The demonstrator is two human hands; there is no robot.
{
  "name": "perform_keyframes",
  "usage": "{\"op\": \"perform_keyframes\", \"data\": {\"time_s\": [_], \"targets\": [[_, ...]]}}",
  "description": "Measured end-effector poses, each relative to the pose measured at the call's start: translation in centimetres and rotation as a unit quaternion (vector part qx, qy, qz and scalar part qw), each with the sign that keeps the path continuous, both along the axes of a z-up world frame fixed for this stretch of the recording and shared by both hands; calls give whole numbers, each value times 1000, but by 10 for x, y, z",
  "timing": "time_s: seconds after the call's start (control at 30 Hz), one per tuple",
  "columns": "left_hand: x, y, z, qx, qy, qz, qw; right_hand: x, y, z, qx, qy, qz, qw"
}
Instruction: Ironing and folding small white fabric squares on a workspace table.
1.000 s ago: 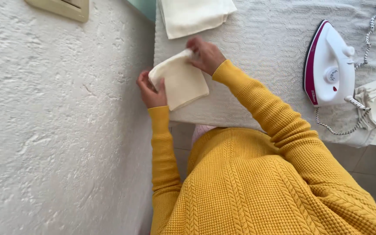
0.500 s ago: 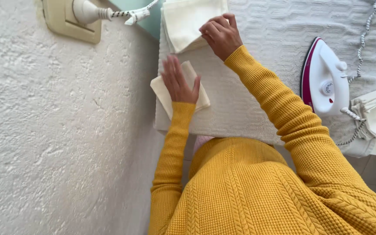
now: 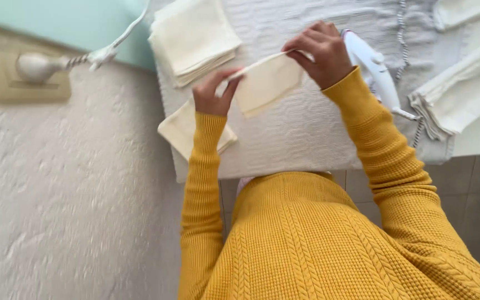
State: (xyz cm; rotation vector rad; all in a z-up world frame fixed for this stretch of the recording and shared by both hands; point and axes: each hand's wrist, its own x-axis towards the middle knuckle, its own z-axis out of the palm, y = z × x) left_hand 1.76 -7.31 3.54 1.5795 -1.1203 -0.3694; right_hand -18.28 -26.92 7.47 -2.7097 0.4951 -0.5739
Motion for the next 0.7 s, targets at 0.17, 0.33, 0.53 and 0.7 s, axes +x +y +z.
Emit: {"op": "perform_keyframes", "data": {"time_s": [0.17,0.33,0.53,0.7], "targets": [[-65,19,-1,-36,-121,-24,992,-33,15,-5,37,-44,-24,998],[-140,13,-46,-21,-171,-65,983,-83,17,-64,3,20,-76,997],[-137,1,-131,91,-155,-20,983,-154,8,-28,-169,63,-229,956],[-130,-41,-110,252,-167,132,944,-185,-13,-31,225,184,-368,883]]}}
